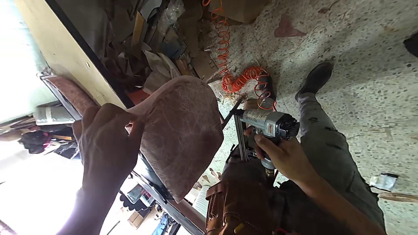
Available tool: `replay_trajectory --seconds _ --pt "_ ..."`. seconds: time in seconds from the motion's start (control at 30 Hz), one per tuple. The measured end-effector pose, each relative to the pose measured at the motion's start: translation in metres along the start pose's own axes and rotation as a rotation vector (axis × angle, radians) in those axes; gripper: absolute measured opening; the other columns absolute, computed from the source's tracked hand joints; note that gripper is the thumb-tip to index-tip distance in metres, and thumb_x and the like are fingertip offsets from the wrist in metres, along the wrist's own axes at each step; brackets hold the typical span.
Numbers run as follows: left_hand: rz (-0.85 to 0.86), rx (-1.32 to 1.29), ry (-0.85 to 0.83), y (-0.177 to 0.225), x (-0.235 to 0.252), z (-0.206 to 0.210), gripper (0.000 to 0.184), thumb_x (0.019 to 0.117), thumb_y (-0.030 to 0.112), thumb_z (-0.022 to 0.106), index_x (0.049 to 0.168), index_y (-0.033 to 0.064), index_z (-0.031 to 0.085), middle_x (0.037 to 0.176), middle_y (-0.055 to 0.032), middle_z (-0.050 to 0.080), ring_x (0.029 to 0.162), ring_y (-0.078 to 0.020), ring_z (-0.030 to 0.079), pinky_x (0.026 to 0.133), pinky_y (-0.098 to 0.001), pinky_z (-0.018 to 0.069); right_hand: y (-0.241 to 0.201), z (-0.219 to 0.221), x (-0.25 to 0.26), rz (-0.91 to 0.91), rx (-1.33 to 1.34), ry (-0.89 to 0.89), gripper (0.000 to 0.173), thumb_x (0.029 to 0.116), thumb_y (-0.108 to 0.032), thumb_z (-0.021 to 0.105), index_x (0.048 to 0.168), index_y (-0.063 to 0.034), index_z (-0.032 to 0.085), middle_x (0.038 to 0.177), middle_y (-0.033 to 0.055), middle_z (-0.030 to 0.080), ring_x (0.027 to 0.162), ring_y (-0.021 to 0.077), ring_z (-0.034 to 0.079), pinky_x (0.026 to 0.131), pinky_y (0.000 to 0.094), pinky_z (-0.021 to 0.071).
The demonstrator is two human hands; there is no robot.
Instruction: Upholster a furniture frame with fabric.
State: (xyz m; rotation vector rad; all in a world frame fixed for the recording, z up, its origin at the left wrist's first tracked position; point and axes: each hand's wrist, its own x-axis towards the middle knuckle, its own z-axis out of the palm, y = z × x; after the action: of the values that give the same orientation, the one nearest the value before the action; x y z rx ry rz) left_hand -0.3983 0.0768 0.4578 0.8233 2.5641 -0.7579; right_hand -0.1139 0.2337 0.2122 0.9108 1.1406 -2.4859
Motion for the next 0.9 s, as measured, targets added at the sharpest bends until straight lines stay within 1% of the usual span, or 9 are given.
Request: replay_trajectory --seconds 0.1,0.17,0.3,0.5,0.6,0.7,0.77,0.8,0.9 --pt "0.025 -0.027 0.063 0.006 0.002 0.004 0.038 0.095 0.049 0.063 0.115 0.0178 0.072 0.126 -0.0114 0.062 0.119 -0.0362 0.055 0.097 -0.0591 0.0418 -0.002 0.001 0.0 -0.011 0.041 -0.008 0.025 0.1017 -0.026 0.061 0.124 -0.0175 0.066 0.094 0.0101 0.071 0.054 0.0251 0.062 0.047 0.0363 0.057" --pt "0.049 -0.031 0.086 0.006 0.004 0.009 0.033 0.0942 0.044 0.067 0.113 0.0179 0.074 0.126 -0.0113 0.062 0.119 -0.0365 0.054 0.096 -0.0589 0.041 -0.003 0.002 0.001 0.001 0.044 -0.002 0.025 0.1011 -0.026 0.062 0.124 -0.018 0.067 0.094 0.0095 0.071 0.054 0.0248 0.062 0.046 0.0358 0.0562" --pt "0.051 -0.032 0.03 0.015 0.009 0.008 0.029 0.0988 0.037 0.06 0.105 0.0121 0.074 0.12 -0.011 0.064 0.116 -0.0364 0.055 0.096 -0.0594 0.0405 -0.003 0.001 0.003 0.013 0.016 -0.014 0.025 0.102 -0.028 0.062 0.125 -0.0191 0.066 0.091 0.0091 0.071 0.053 0.0244 0.061 0.045 0.0352 0.0555" --pt "0.033 -0.006 -0.014 0.011 0.008 0.01 0.04 0.1027 0.044 0.054 0.103 0.0082 0.072 0.127 -0.013 0.06 0.122 -0.0376 0.052 0.1 -0.0602 0.0406 -0.011 0.009 0.009 0.014 0.041 -0.017 0.025 0.1016 -0.029 0.062 0.124 -0.0194 0.067 0.094 0.0086 0.072 0.055 0.025 0.063 0.046 0.0356 0.0566" --pt "0.026 -0.054 0.014 0.005 0.009 0.015 0.037 0.1021 0.043 0.056 0.099 0.0095 0.072 0.123 -0.0102 0.064 0.114 -0.0313 0.059 0.095 -0.0549 0.0458 -0.021 0.025 0.013 0.008 0.021 -0.053 0.024 0.1013 -0.031 0.063 0.123 -0.0208 0.068 0.088 0.0068 0.071 0.056 0.0239 0.064 0.049 0.0366 0.0583" --pt "0.028 -0.144 0.116 -0.007 0.01 0.02 0.029 0.095 0.037 0.07 0.085 0.0098 0.071 0.114 -0.0077 0.069 0.093 -0.0193 0.068 0.078 -0.0436 0.0554 -0.035 0.048 0.016 -0.03 -0.033 -0.116 0.023 0.1005 -0.037 0.062 0.119 -0.0238 0.069 0.078 0.0013 0.069 0.057 0.0197 0.067 0.051 0.0368 0.0613" --pt "0.051 -0.218 0.194 -0.015 0.011 0.024 0.027 0.09 0.032 0.077 0.082 0.0077 0.07 0.113 -0.0096 0.069 0.092 -0.0171 0.068 0.079 -0.039 0.0575 -0.044 0.068 0.019 -0.072 0.006 -0.17 0.022 0.1006 -0.035 0.062 0.117 -0.0222 0.069 0.078 -0.0003 0.069 0.058 0.017 0.066 0.051 0.0351 0.0613" --pt "0.06 -0.271 0.212 -0.018 0.011 0.026 0.026 0.0887 0.031 0.079 0.087 0.0061 0.07 0.116 -0.011 0.069 0.099 -0.0191 0.069 0.084 -0.0404 0.0576 -0.048 0.079 0.02 -0.092 0.031 -0.197 0.021 0.1007 -0.033 0.062 0.118 -0.0218 0.069 0.078 -0.0011 0.07 0.058 0.0152 0.066 0.051 0.0332 0.061" --pt "0.037 -0.445 0.166 -0.027 0.01 0.038 0.033 0.0933 0.026 0.074 0.119 0.0067 0.067 0.125 -0.0075 0.07 0.114 -0.0173 0.068 0.098 -0.04 0.0578 -0.056 0.114 0.023 -0.17 0.08 -0.242 0.019 0.102 -0.03 0.061 0.114 -0.018 0.07 0.075 -0.0032 0.068 0.06 0.0108 0.066 0.055 0.0308 0.0618"
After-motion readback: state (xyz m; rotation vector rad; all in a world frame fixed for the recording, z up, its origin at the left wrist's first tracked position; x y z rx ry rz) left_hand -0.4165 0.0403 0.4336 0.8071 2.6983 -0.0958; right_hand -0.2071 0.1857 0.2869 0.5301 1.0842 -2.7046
